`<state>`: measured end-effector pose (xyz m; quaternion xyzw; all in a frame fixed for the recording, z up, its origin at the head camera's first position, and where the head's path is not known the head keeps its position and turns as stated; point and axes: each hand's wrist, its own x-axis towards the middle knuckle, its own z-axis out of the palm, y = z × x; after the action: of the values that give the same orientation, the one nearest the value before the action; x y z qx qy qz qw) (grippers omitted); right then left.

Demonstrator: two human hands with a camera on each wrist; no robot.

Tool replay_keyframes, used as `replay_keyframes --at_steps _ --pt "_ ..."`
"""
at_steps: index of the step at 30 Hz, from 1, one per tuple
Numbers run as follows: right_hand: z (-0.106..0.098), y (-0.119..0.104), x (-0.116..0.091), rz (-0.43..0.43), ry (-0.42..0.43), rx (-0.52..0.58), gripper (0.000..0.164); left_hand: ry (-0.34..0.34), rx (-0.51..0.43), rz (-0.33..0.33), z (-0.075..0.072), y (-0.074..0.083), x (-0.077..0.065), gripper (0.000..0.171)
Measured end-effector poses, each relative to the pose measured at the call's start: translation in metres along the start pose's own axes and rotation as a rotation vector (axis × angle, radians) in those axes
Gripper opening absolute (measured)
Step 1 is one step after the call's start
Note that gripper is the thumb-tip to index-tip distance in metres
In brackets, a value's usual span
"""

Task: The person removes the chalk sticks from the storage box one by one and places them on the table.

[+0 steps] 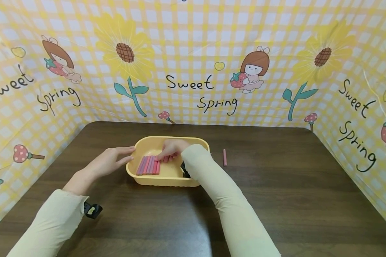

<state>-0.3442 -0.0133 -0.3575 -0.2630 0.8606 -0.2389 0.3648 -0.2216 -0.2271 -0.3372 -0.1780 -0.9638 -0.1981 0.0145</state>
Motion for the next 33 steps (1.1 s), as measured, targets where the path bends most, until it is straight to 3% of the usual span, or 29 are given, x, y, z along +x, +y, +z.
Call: replay_keyframes --at_steps 10,18,33 --pt "0.0024 -0.004 0.0011 0.022 0.027 -0.037 0.033 -0.01 -0.006 -0.013 0.0002 -0.0018 0.0019 0.043" --pt "-0.0004 -0.0029 0.0026 0.027 -0.011 -0.052 0.032 -0.003 -0.007 -0.005 0.0008 -0.0014 0.0006 0.043" --pt "-0.0026 0.0019 0.0 -0.009 -0.058 0.03 0.033 -0.003 0.001 0.0 0.0009 -0.0024 0.0016 0.042"
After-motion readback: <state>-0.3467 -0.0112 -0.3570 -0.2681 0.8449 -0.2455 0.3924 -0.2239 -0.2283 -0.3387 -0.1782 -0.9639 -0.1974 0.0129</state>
